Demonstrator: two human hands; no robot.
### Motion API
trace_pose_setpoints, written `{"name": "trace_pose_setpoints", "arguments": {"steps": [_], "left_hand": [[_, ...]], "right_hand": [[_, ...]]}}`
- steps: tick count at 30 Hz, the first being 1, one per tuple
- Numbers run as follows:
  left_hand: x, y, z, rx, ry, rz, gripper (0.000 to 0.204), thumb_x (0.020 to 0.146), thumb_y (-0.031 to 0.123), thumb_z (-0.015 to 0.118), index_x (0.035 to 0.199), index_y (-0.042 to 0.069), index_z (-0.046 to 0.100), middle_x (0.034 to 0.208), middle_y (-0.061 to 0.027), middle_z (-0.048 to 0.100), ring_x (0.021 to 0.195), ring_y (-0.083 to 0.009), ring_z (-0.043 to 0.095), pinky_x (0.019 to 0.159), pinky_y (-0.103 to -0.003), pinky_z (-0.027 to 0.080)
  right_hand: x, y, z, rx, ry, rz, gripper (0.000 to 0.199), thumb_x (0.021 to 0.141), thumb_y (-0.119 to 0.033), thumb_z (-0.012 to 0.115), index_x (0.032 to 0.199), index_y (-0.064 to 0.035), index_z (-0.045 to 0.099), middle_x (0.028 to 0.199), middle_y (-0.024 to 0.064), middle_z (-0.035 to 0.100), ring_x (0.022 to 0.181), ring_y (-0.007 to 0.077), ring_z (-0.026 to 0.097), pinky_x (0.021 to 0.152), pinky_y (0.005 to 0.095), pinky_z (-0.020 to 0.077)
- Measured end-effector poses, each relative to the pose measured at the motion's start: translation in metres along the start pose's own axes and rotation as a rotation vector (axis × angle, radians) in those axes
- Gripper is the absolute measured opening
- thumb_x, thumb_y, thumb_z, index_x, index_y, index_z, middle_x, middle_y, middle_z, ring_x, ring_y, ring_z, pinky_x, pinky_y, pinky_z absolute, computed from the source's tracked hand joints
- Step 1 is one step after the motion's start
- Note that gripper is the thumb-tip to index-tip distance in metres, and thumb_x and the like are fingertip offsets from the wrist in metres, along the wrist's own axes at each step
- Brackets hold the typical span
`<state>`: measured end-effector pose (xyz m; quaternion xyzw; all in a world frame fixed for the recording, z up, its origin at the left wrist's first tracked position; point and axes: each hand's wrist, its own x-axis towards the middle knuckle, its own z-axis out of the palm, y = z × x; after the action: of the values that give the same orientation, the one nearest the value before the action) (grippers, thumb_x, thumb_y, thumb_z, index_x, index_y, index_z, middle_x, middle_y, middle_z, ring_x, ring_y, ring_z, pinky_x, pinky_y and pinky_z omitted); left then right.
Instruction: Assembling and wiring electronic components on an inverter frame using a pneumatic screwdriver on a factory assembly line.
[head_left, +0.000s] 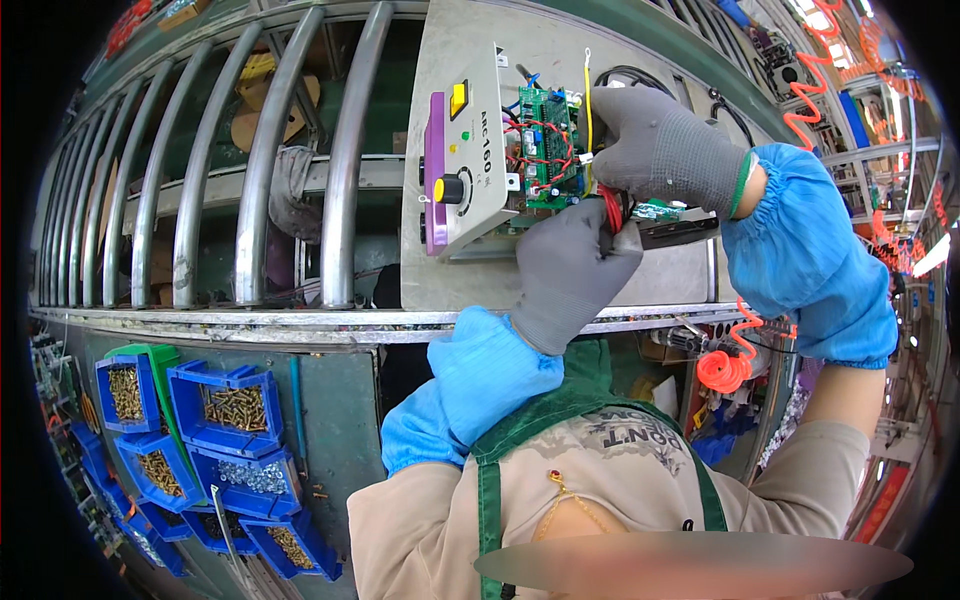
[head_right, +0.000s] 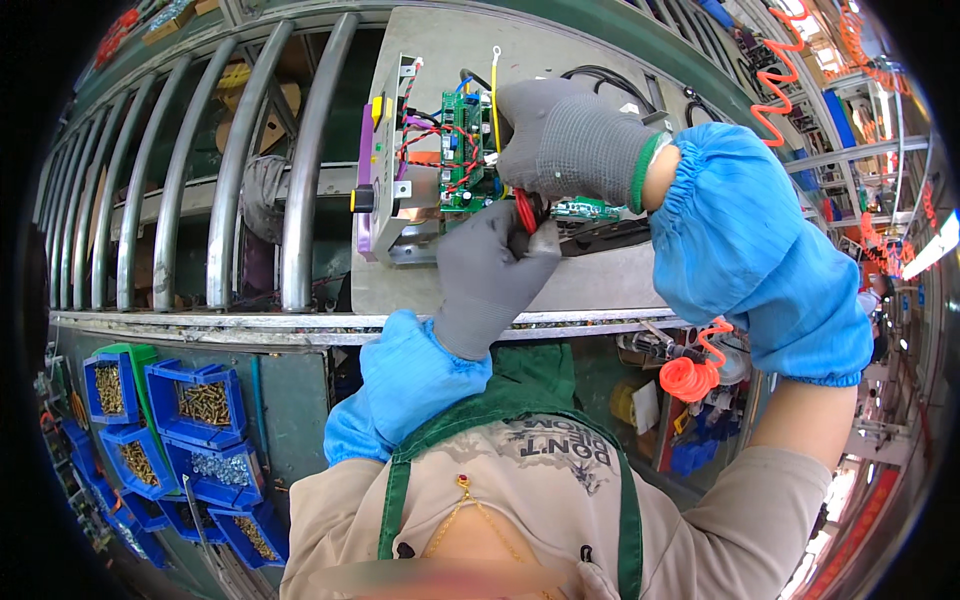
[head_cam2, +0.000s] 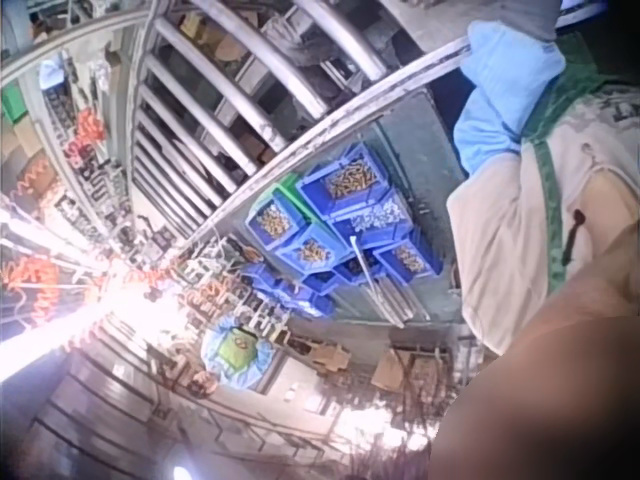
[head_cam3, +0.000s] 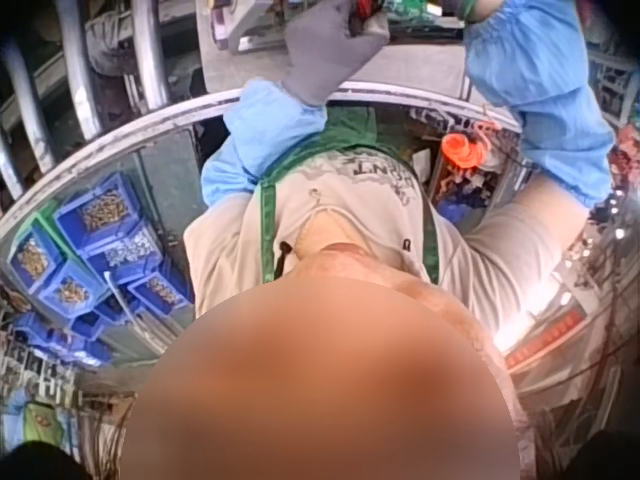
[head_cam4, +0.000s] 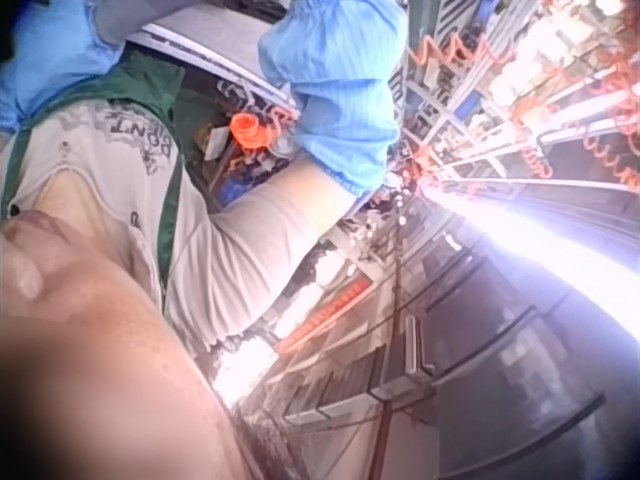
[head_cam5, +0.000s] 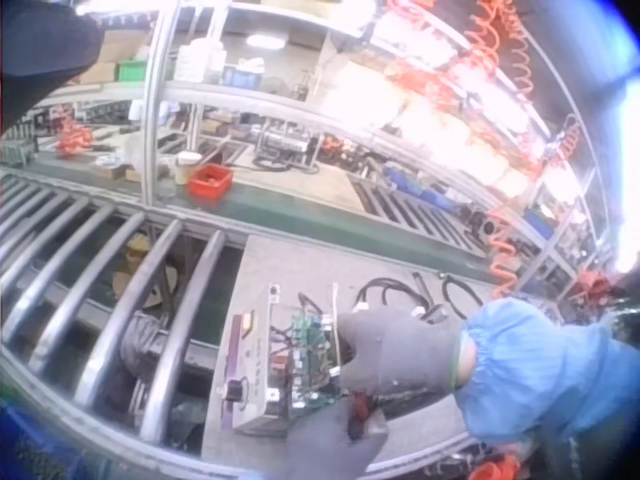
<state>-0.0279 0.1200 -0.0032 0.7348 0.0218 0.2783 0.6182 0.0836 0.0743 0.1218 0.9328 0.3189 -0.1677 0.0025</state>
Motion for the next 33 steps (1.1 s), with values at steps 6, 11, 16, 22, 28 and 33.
{"name": "trace_pose_setpoints", "arguments": {"steps": [6, 11, 16, 22, 28, 33], "left_hand": [[-0.001, 0.001, -0.003, -0.05, -0.056, -0.122, 0.023, 0.076, 0.022, 0.076, 0.074, 0.003, 0.063, 0.058, -0.0065, 0.055, 0.048, -0.0145, 0.049, 0.046, -0.03, 0.04], [0.003, 0.009, -0.007, 0.121, 0.017, 0.013, 0.029, 0.074, 0.03, 0.076, 0.066, 0.01, 0.057, 0.053, -0.0055, 0.052, 0.047, -0.0231, 0.055, 0.044, -0.034, 0.042], [0.01, 0.01, -0.01, 0.234, 0.065, 0.058, 0.028, 0.075, 0.029, 0.075, 0.067, 0.01, 0.057, 0.054, -0.0062, 0.053, 0.047, -0.0239, 0.055, 0.044, -0.035, 0.043], [0.012, 0.013, -0.012, 0.313, 0.158, 0.148, 0.025, 0.077, 0.025, 0.071, 0.068, 0.008, 0.055, 0.056, -0.0087, 0.053, 0.049, -0.0277, 0.056, 0.045, -0.037, 0.044], [-0.008, -0.005, -0.041, 0.123, -0.14, -0.268, 0.027, 0.086, 0.028, 0.065, 0.091, 0.001, 0.062, 0.065, -0.0072, 0.061, 0.051, -0.0132, 0.054, 0.05, -0.031, 0.045], [0.002, -0.01, -0.043, -0.237, -0.084, -0.551, 0.035, 0.082, 0.022, 0.069, 0.108, 0.001, 0.058, 0.078, -0.0063, 0.066, 0.059, -0.0113, 0.058, 0.056, -0.03, 0.049]], "right_hand": [[0.002, 0.002, 0.002, 0.044, -0.019, -0.032, 0.035, 0.073, -0.019, 0.066, 0.099, 0.0035, 0.061, 0.084, 0.0256, 0.063, 0.078, 0.0388, 0.062, 0.069, 0.0391, 0.0487], [0.0, -0.01, 0.0, -0.086, 0.058, -0.154, 0.034, 0.074, -0.021, 0.063, 0.1, 0.0011, 0.062, 0.084, 0.0252, 0.063, 0.077, 0.0402, 0.062, 0.069, 0.0417, 0.05], [-0.002, -0.017, -0.005, -0.087, 0.0, -0.036, 0.032, 0.069, -0.018, 0.062, 0.094, 0.0018, 0.064, 0.09, 0.0248, 0.066, 0.087, 0.0389, 0.065, 0.079, 0.0427, 0.0519], [0.001, -0.017, -0.005, -0.042, -0.016, -0.061, 0.033, 0.071, -0.014, 0.059, 0.1, 0.0018, 0.062, 0.081, 0.0221, 0.065, 0.072, 0.0336, 0.065, 0.066, 0.0397, 0.0523], [0.006, -0.012, -0.01, 0.071, -0.172, -0.003, 0.034, 0.071, -0.013, 0.062, 0.101, 0.0027, 0.062, 0.085, 0.0202, 0.065, 0.073, 0.0279, 0.066, 0.065, 0.0379, 0.0528], [0.006, -0.018, -0.008, 0.068, -0.127, -0.045, 0.032, 0.072, -0.005, 0.059, 0.103, 0.0044, 0.06, 0.07, 0.015, 0.063, 0.056, 0.0185, 0.063, 0.049, 0.0302, 0.0512]]}}
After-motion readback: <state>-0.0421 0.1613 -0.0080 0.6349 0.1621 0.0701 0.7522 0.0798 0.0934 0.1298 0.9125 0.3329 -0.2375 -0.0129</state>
